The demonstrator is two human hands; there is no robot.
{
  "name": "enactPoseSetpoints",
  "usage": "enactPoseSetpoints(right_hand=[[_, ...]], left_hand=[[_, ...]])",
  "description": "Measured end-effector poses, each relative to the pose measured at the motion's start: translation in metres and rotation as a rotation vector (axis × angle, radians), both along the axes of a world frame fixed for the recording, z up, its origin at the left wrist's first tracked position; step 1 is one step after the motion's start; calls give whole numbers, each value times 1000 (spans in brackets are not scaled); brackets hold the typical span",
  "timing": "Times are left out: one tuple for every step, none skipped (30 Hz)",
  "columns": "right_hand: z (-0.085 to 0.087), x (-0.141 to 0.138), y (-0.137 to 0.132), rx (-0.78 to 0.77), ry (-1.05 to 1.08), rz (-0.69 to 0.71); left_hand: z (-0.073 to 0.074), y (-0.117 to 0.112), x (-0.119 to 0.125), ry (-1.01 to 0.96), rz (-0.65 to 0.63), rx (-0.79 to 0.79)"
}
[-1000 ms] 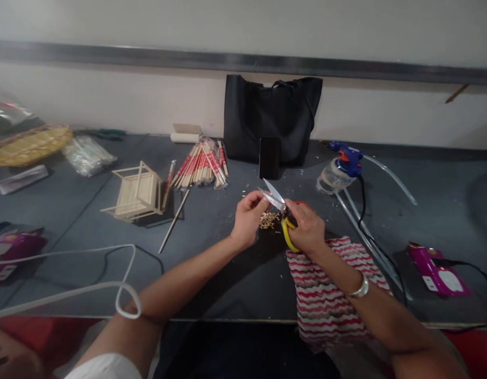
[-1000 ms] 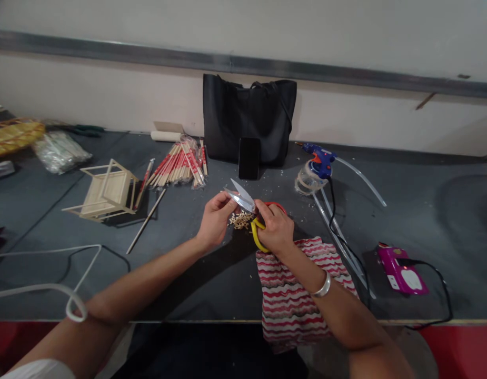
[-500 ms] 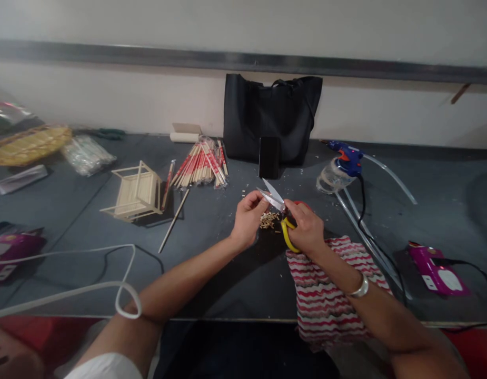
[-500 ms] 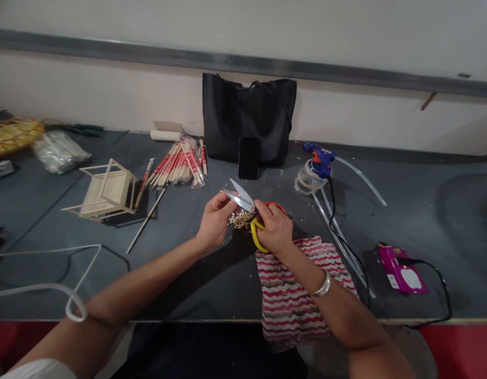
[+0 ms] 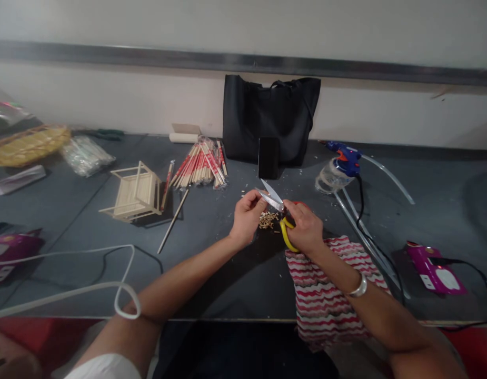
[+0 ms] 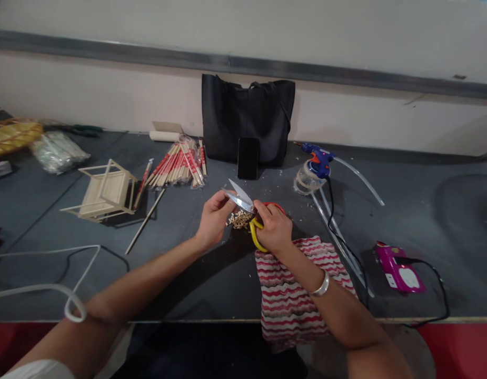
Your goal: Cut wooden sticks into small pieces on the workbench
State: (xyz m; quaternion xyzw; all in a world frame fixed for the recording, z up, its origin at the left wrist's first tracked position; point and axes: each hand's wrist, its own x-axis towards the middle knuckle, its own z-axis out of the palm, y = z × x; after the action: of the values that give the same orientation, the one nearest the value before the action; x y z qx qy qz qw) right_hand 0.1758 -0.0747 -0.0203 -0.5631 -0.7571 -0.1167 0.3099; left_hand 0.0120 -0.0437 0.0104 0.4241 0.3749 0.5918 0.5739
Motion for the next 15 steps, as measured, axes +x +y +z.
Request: enactPoseSetpoints(right_hand=[[0, 0, 0, -4, -1, -1], [0, 0, 0, -8, 0, 0], [0, 0, -1, -11, 0, 1], [0, 0, -1, -13, 0, 1], [0, 0, -1, -15, -1, 0], [1, 0, -1, -20, -3, -4], [1, 0, -2, -29, -6, -10], [1, 0, -2, -40, -9, -15], [1, 0, -2, -53, -12, -21], [1, 0, -2, -64, -14, -24], [1, 0, -2, -73, -15, -25], [1, 0, -2, -78, -14, -24], [1, 1, -2, -79, -13, -22], [1, 1, -2, -77, -11, -20], [0, 1, -2, -72, -7, -18]], left_hand=[[0, 0, 0, -3, -4, 4], [-1, 0, 0, -8, -6, 7], [-1, 0, 0, -13, -9, 10], [-1, 0, 0, -16, -11, 13], [-1, 0, 0, -15, -15, 17], [-2, 0, 0, -11, -18, 21], [-2, 0, -1, -6, -17, 25], [-2, 0, -1, -1, -16, 28], [-3, 1, -1, 5, -15, 29], [-4, 1, -1, 11, -11, 30], [-4, 1, -1, 18, -8, 28], [-5, 2, -1, 24, -6, 27], [-5, 2, -2, 31, -5, 27], [-5, 3, -2, 37, -5, 30], [-6, 3, -2, 41, -4, 35]])
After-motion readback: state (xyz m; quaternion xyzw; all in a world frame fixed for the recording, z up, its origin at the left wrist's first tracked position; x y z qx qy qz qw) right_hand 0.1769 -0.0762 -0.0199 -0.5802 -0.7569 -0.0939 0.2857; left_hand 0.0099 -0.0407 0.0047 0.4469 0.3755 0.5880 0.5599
